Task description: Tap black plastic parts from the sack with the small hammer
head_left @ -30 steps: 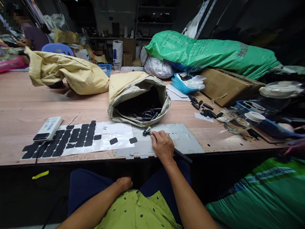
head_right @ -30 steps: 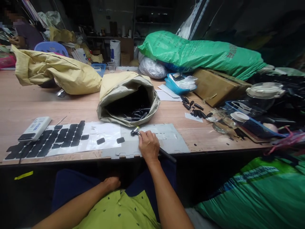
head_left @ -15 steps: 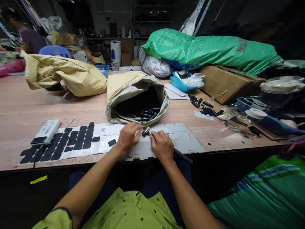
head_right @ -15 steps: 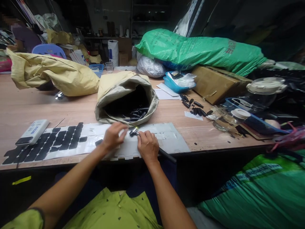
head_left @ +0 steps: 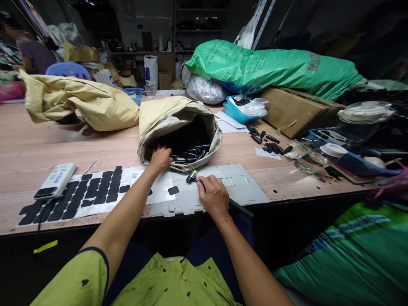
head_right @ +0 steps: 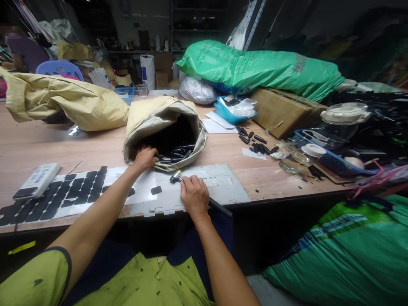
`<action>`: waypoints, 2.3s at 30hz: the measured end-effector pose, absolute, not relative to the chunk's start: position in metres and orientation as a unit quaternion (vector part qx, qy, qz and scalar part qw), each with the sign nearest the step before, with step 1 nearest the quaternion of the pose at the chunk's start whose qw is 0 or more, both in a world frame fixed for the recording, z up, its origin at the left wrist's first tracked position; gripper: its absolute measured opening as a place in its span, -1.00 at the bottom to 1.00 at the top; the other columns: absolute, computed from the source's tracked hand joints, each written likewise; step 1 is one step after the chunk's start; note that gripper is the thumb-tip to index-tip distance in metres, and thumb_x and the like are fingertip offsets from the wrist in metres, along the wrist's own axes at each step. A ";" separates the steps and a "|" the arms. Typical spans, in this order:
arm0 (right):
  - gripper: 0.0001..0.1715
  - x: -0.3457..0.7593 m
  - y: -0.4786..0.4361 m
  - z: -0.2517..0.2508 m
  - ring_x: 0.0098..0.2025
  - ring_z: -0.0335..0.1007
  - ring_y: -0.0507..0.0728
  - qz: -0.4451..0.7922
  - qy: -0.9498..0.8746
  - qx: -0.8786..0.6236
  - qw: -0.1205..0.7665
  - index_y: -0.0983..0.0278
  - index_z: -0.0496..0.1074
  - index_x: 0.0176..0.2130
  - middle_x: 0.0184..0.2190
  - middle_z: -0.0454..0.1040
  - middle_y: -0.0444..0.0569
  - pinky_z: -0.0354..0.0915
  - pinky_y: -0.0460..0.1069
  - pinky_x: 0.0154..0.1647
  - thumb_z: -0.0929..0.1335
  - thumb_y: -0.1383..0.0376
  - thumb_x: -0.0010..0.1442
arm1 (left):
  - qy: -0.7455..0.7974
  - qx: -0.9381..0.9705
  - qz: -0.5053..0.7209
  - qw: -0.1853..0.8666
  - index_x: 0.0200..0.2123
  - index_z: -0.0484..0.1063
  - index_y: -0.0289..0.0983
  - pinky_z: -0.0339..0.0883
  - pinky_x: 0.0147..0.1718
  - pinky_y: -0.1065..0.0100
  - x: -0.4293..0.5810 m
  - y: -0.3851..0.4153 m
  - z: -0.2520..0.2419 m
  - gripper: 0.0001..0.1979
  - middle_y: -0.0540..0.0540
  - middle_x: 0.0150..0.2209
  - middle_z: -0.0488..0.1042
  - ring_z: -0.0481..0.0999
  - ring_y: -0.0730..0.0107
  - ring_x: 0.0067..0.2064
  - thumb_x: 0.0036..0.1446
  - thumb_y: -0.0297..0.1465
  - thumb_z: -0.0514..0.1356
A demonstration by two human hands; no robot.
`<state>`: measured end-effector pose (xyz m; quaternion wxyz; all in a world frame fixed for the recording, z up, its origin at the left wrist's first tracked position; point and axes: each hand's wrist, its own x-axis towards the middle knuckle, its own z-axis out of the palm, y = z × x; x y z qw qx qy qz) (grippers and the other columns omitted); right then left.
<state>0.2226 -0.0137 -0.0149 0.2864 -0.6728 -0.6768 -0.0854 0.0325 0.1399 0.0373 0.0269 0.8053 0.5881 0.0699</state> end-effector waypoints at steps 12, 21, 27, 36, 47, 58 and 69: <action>-0.77 0.222 -0.014 -0.016 -0.25 0.24 0.13 -0.082 -0.677 -0.670 0.295 0.20 0.52 -0.11 -0.29 0.46 -0.05 0.10 -0.01 -0.22 0.33 0.29 0.25 | 0.479 0.824 0.223 0.204 -0.23 0.49 -0.22 0.19 -0.15 0.20 0.002 0.015 0.018 -0.89 -0.07 -0.27 0.48 0.34 0.20 -0.16 0.17 -0.35 0.24; -0.81 0.224 -0.014 -0.015 -0.25 0.26 0.14 -0.075 -0.684 -0.666 0.288 0.24 0.51 -0.18 -0.30 0.46 -0.03 0.14 0.00 -0.23 0.30 0.31 0.26 | 0.506 0.777 0.276 0.254 -0.27 0.54 -0.21 0.24 -0.19 0.22 0.000 0.012 0.006 -0.85 -0.06 -0.31 0.48 0.34 0.21 -0.18 0.06 -0.32 0.34; -0.72 0.204 -0.035 -0.001 -0.19 0.38 0.10 0.036 -0.697 -0.597 0.397 0.26 0.44 -0.06 -0.22 0.47 0.00 0.28 -0.03 -0.17 0.20 0.27 0.37 | 0.505 0.771 0.289 0.258 -0.30 0.58 -0.20 0.24 -0.18 0.23 0.001 0.011 0.007 -0.86 -0.06 -0.35 0.46 0.34 0.22 -0.18 0.04 -0.32 0.36; -0.67 0.178 -0.051 0.010 -0.15 0.44 0.12 0.090 -0.732 -0.540 0.406 0.25 0.43 0.01 -0.21 0.48 0.04 0.37 0.01 -0.08 0.17 0.26 0.39 | 0.509 0.774 0.276 0.255 -0.27 0.61 -0.19 0.24 -0.17 0.23 0.001 0.012 0.004 -0.89 -0.06 -0.35 0.43 0.32 0.24 -0.20 0.08 -0.36 0.31; -0.67 0.179 -0.051 0.003 -0.18 0.45 0.09 0.041 -0.744 -0.543 0.388 0.29 0.44 0.02 -0.22 0.47 0.03 0.37 -0.04 -0.11 0.19 0.29 0.39 | 0.509 0.773 0.284 0.251 -0.25 0.63 -0.18 0.26 -0.17 0.24 0.002 0.012 0.003 -0.86 -0.06 -0.37 0.43 0.31 0.25 -0.20 0.07 -0.38 0.34; -0.67 0.194 -0.048 -0.003 -0.17 0.45 0.10 0.034 -0.721 -0.570 0.392 0.24 0.46 -0.01 -0.21 0.50 0.02 0.35 -0.03 -0.14 0.20 0.25 0.38 | 0.517 0.771 0.277 0.249 -0.25 0.63 -0.19 0.27 -0.16 0.23 0.001 0.012 0.005 -0.84 -0.07 -0.35 0.46 0.33 0.21 -0.18 0.06 -0.34 0.34; -0.75 0.238 -0.007 -0.022 -0.28 0.26 0.11 -0.129 -0.727 -0.612 0.284 0.21 0.54 -0.13 -0.33 0.47 -0.05 0.14 -0.02 -0.22 0.28 0.27 0.30 | 0.526 0.770 0.267 0.241 -0.29 0.58 -0.21 0.25 -0.19 0.21 0.003 0.009 0.008 -0.86 -0.07 -0.33 0.47 0.34 0.19 -0.17 0.05 -0.33 0.32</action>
